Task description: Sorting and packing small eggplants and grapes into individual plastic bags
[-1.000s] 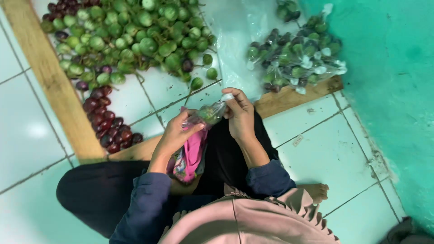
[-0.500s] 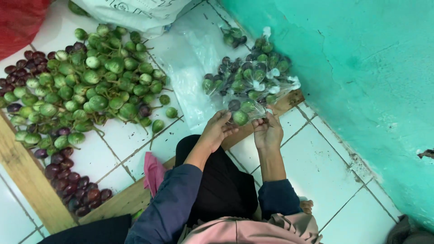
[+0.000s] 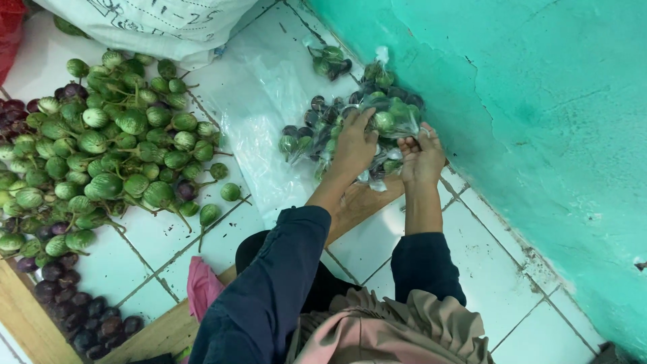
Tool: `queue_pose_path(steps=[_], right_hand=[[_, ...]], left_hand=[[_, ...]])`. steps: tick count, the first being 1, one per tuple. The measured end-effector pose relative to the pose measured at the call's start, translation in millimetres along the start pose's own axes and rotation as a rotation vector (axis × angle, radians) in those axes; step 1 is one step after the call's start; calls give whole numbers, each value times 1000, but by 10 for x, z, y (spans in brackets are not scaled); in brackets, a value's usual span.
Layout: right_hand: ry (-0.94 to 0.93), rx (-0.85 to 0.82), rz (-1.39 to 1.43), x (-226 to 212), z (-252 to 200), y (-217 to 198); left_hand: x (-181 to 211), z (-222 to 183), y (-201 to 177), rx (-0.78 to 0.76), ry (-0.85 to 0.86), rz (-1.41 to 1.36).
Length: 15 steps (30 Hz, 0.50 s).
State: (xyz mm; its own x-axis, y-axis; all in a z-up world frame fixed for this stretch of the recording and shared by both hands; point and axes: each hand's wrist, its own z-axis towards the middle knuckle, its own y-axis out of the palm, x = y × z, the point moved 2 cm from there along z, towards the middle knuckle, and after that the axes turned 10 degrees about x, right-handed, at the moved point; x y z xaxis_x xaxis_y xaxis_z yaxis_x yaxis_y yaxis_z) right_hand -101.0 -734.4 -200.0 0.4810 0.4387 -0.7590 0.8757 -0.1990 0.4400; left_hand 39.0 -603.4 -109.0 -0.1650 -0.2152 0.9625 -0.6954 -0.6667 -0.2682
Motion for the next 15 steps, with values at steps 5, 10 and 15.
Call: queue_pose_path(steps=[5, 10, 15], right_hand=[[-64, 13, -61, -25, -71, -79], [-227, -12, -240, -157, -522, -36], [-362, 7, -394, -278, -1358, 177]], left_hand=[[-22, -47, 5, -1, 65, 14], [55, -286, -206, -3, -27, 67], [-50, -552, -573, 40, 54, 35]])
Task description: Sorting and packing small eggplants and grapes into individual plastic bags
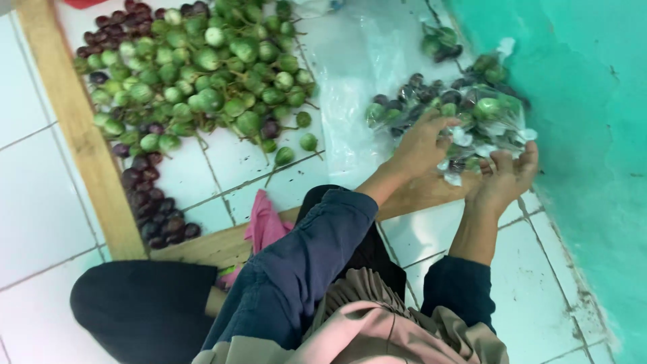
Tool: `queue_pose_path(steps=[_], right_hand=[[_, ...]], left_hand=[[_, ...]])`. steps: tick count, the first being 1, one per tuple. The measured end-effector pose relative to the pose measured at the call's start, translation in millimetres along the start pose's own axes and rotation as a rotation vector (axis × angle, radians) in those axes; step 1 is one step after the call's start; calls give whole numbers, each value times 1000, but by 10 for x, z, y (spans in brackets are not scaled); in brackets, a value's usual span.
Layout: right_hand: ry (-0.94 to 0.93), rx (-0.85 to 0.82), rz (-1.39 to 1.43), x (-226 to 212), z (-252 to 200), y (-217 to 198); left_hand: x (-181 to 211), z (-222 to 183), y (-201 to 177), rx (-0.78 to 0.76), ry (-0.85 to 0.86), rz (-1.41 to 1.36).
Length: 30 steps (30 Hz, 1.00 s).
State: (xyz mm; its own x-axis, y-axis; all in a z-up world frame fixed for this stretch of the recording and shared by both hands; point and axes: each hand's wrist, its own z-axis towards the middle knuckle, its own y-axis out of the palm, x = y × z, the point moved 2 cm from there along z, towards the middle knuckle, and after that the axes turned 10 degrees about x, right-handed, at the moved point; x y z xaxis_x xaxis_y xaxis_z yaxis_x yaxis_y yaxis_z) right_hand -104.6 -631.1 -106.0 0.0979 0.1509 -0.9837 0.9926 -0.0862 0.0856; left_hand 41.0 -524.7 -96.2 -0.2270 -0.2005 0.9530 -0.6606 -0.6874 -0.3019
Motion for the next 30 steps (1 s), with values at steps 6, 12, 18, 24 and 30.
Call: queue_pose_path(steps=[6, 12, 18, 24, 30], right_hand=[[-13, -236, -126, -250, -1120, 488], [-145, -784, -165, -133, -2709, 968], [-438, -1235, -766, 551, -3837, 998], [-731, -1471, -1414, 878, -4386, 769], [-775, -1423, -1249, 1992, -3798, 780]], left_hand=[[125, -754, -1262, 40, -208, -152], [-735, -1963, -2613, 308, -175, -119], [-1759, -3365, -4114, 538, -405, 367], [-2290, -4064, -4711, 651, -582, 508], [-2674, -3746, -4229, 471, -602, 775]])
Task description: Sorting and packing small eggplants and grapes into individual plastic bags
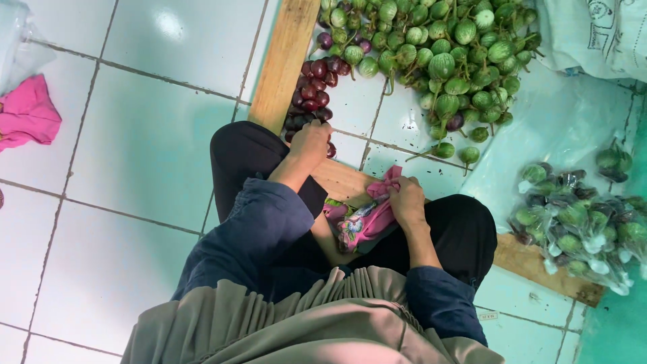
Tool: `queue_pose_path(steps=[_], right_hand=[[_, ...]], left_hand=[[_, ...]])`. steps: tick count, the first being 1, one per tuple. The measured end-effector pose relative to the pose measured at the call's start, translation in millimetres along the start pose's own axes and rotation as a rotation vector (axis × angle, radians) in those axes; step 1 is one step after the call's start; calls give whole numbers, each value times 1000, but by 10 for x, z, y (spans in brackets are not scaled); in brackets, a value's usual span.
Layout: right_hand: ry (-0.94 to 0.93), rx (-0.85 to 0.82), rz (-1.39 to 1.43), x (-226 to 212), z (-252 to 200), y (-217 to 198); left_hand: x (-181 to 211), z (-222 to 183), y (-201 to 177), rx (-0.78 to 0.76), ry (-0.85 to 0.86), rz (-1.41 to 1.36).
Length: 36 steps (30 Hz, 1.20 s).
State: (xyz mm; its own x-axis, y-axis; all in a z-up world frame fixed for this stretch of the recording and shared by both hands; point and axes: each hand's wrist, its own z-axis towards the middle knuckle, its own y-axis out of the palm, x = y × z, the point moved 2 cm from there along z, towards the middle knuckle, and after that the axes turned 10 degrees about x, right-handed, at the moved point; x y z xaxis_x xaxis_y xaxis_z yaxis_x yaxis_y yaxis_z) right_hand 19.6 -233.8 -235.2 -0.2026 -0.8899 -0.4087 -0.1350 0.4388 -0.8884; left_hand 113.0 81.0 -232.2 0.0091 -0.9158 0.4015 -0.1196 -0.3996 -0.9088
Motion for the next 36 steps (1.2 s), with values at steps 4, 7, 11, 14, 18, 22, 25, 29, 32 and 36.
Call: queue_pose_path(steps=[4, 7, 11, 14, 18, 22, 25, 29, 32, 36], right_hand=[[36, 38, 91, -231, -77, -179], [46, 76, 286, -630, -240, -480], [72, 123, 405, -806, -320, -651], [89, 119, 413, -771, -329, -688], [86, 104, 450, -763, -317, -718], [91, 107, 475, -733, -282, -656], [89, 124, 523, -758, -282, -682], [38, 167, 564, -767, -309, -694], [-165, 274, 629, -952, -356, -825], [-524, 314, 473, -1226, -534, -835]], left_hand=[[219, -62, -154, 39, 115, 141], [237, -82, 4, 161, 201, 233], [239, -2, 160, 289, 262, 313], [263, 13, -58, 295, 239, 275], [491, -165, -561, 348, 280, 348], [400, -255, 30, 295, 353, 286], [146, -232, 742, 123, 358, 310], [292, -174, 521, 52, 300, 166], [582, -197, 31, -77, 63, -388], [919, -536, 387, -414, -606, -1421]])
